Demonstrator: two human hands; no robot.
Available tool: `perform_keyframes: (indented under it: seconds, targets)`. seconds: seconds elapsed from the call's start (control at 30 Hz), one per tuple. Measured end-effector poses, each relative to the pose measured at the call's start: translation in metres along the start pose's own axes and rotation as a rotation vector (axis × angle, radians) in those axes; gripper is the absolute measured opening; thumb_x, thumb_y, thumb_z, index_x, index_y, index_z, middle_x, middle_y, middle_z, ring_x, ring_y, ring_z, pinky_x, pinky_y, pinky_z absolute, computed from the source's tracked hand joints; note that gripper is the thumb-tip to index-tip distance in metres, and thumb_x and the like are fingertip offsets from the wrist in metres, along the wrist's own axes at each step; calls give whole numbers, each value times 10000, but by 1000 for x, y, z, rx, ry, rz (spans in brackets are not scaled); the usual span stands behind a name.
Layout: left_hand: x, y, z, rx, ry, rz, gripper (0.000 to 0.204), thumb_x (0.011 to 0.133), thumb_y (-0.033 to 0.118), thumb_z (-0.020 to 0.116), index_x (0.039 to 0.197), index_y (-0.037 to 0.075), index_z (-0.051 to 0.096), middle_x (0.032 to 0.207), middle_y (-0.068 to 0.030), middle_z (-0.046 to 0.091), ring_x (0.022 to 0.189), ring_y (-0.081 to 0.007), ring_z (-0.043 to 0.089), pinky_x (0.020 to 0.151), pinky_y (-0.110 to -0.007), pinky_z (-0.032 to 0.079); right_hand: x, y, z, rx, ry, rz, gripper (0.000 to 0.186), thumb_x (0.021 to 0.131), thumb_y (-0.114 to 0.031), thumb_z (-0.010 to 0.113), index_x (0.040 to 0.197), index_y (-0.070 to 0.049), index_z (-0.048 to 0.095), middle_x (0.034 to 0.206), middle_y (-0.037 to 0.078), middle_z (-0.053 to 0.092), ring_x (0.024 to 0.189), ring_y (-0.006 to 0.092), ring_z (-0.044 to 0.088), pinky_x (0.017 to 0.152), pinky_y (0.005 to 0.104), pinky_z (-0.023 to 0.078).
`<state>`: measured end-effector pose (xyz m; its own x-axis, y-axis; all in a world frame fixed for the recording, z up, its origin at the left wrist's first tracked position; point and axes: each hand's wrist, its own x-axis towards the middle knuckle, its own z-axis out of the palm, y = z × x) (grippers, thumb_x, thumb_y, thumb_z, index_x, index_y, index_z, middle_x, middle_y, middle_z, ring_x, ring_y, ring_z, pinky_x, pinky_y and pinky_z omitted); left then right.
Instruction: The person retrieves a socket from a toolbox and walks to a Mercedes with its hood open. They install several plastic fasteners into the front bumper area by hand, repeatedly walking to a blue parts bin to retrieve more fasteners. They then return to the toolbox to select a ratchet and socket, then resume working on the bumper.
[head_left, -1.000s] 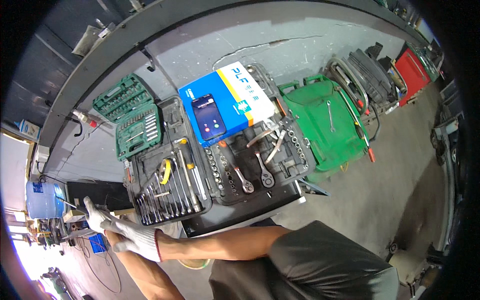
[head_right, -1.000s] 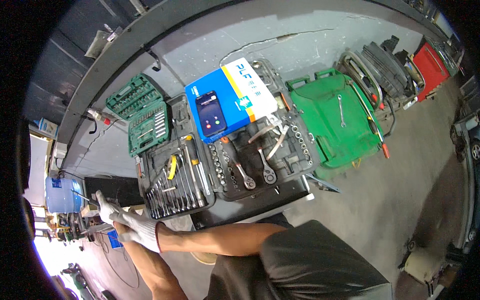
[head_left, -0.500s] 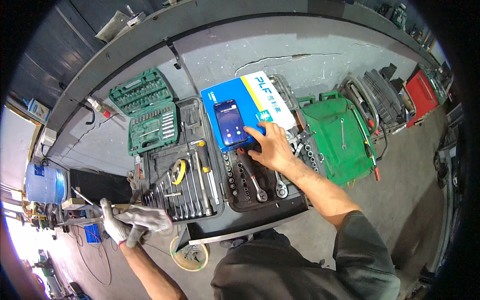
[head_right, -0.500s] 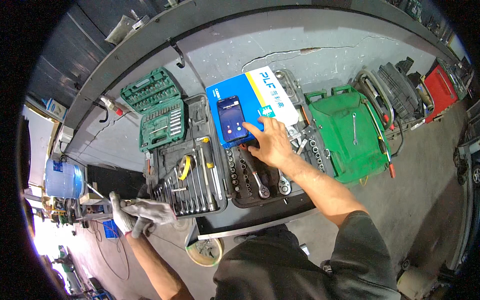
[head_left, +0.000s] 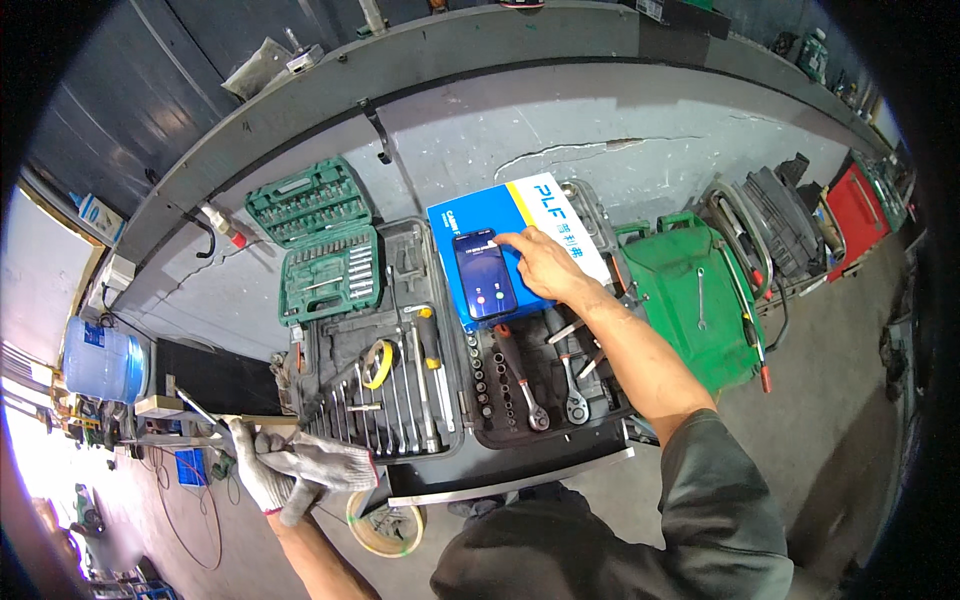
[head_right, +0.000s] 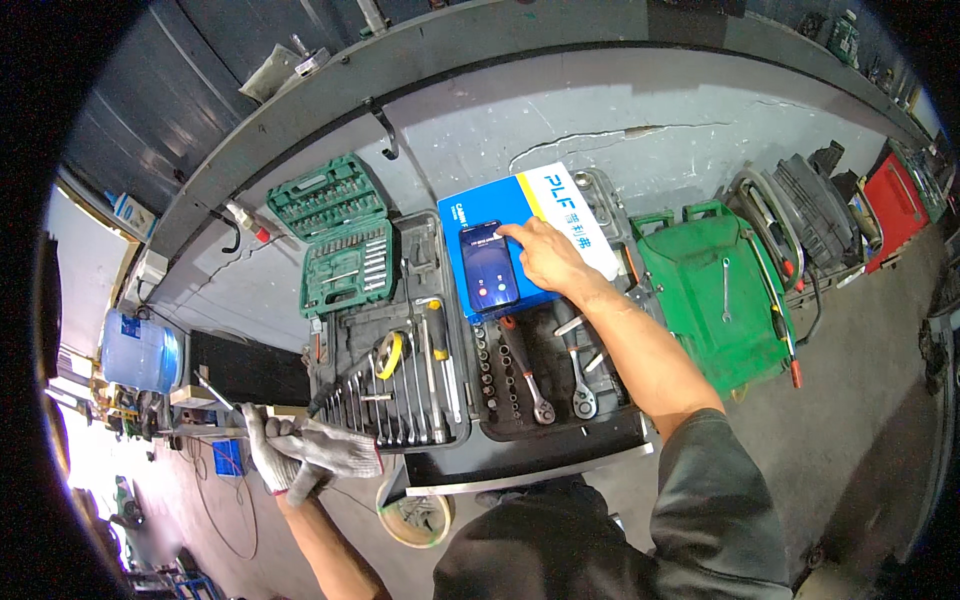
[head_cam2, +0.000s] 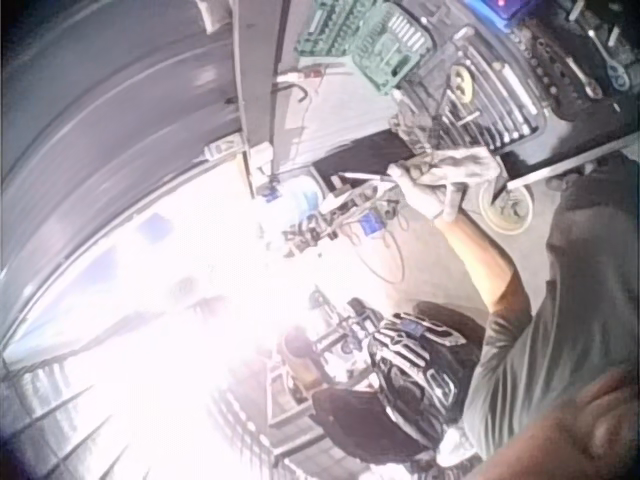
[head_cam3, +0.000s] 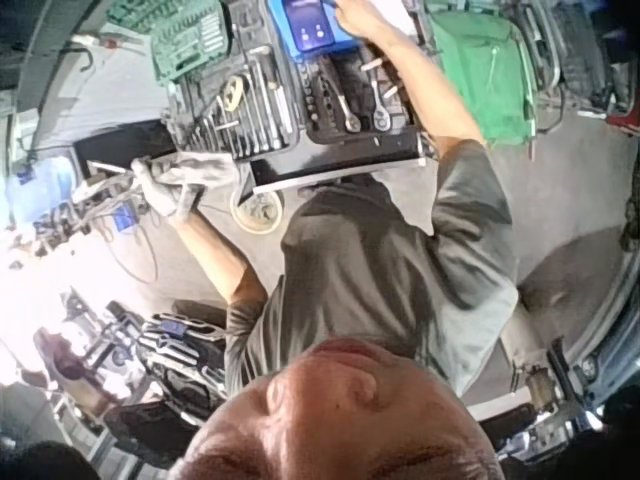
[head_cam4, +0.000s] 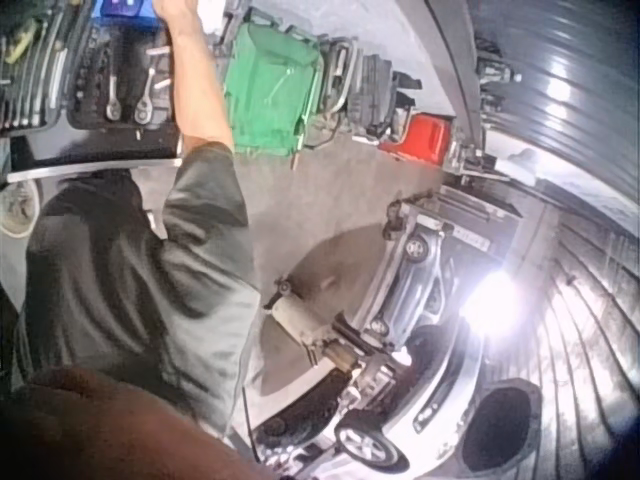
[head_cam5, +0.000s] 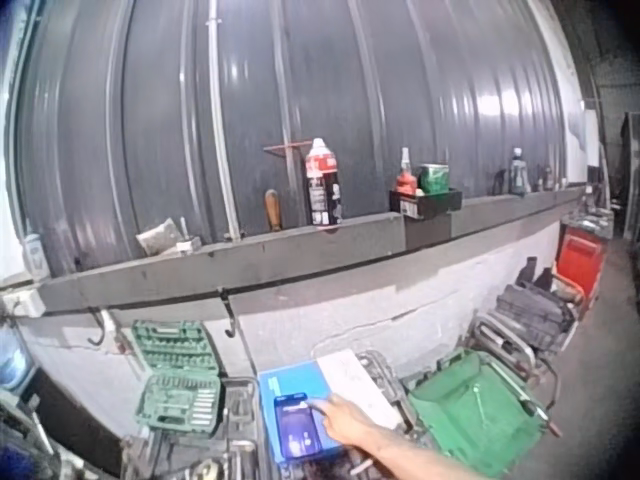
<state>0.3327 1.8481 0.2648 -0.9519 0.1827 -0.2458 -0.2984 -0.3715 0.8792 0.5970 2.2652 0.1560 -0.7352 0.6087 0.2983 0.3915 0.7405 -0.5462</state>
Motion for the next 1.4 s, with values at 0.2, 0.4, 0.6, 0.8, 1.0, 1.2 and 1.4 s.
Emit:
perform_keyframes:
  seconds: [0.2,0.4,0.6,0.8,1.0,1.2,1.4]
  targets:
    - [0,-16,-20,-6,5,-101,279,980,384,747,1011,138,617,633,41,480,570,-109,478,528,-262,417,22,6,4,-147,-125,10,551,907,-16,539,1435,-170,578,1194,202,589,1160,386,609,978,471,514]
    - [3,-25,-23,16,11,-122,289,972,384,756,1026,140,609,639,32,476,575,-124,485,540,-271,434,33,-5,-26,-133,2,363,618,923,-87,570,1530,-77,456,1367,237,546,1219,427,610,1019,498,524]
    - [-5,-23,-46,-24,31,-172,265,992,375,730,990,148,594,655,34,461,585,-121,479,551,-283,443,-44,-131,-140,740,-408,-277,250,860,-243,768,959,-32,680,903,67,698,822,198,661,755,331,539]
    - [-15,-27,-18,56,-49,-207,336,978,455,723,996,150,582,784,-4,547,710,-150,546,608,-324,474,-72,-248,-222,396,-942,-944,108,887,-176,660,866,-78,621,867,51,601,727,207,596,594,365,473]
    - [-7,-48,-23,-47,-196,-301,273,998,408,705,984,163,586,771,-7,580,686,-148,568,631,-313,510,-95,-251,-208,528,-243,-1179,150,946,-159,590,966,-110,730,777,-25,610,644,153,539,561,298,406]
    - [-1,-58,-15,25,-258,-390,475,970,541,686,1063,78,632,888,-61,669,814,-203,645,733,-356,563,-105,-246,-185,582,10,-1150,151,932,-183,629,1007,-104,734,767,-13,612,631,158,535,542,309,408]
    - [-7,-62,-22,18,-288,-387,490,998,521,645,1176,64,633,1114,-151,717,992,-298,704,892,-437,591,-111,-241,-166,654,139,-1132,182,918,-206,668,1047,-98,737,756,-1,613,618,163,531,523,319,410]
